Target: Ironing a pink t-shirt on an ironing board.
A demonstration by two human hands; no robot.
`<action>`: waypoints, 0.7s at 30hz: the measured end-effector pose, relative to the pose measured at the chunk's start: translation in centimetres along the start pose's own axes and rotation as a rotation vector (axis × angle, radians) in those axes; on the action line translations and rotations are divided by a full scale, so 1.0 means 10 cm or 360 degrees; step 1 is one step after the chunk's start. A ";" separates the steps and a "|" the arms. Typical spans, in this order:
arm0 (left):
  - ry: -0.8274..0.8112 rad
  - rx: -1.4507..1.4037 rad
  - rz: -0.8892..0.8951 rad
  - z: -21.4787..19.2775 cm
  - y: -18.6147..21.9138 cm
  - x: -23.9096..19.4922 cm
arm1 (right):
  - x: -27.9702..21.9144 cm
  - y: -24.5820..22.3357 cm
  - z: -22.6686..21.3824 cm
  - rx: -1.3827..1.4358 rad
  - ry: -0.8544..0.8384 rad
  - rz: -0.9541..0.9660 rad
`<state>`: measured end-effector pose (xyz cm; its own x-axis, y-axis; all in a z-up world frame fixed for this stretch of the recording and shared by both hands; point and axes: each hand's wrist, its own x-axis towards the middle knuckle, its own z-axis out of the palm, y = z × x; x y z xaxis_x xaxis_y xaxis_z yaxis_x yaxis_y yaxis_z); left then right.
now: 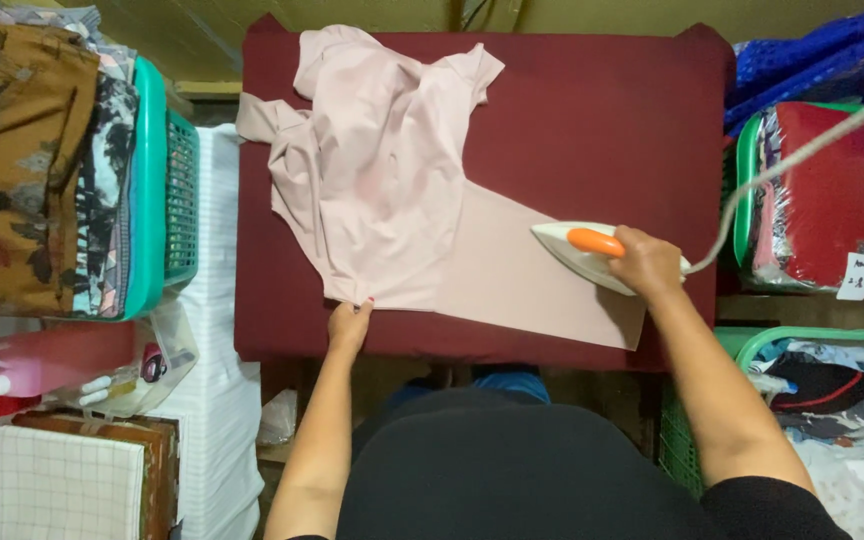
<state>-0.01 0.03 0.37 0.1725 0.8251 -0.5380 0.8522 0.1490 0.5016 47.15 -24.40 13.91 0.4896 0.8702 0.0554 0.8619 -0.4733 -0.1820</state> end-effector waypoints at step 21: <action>-0.0027 -0.0105 -0.0067 -0.07 0.10 -0.11 | 0.75 -1.07 -0.06 -0.0099 -0.0584 0.0287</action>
<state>0.36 -0.34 1.94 0.1456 0.8082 -0.5707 0.8247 0.2195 0.5213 41.70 -12.94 16.88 0.5637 0.7583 -0.3274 0.7785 -0.6202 -0.0962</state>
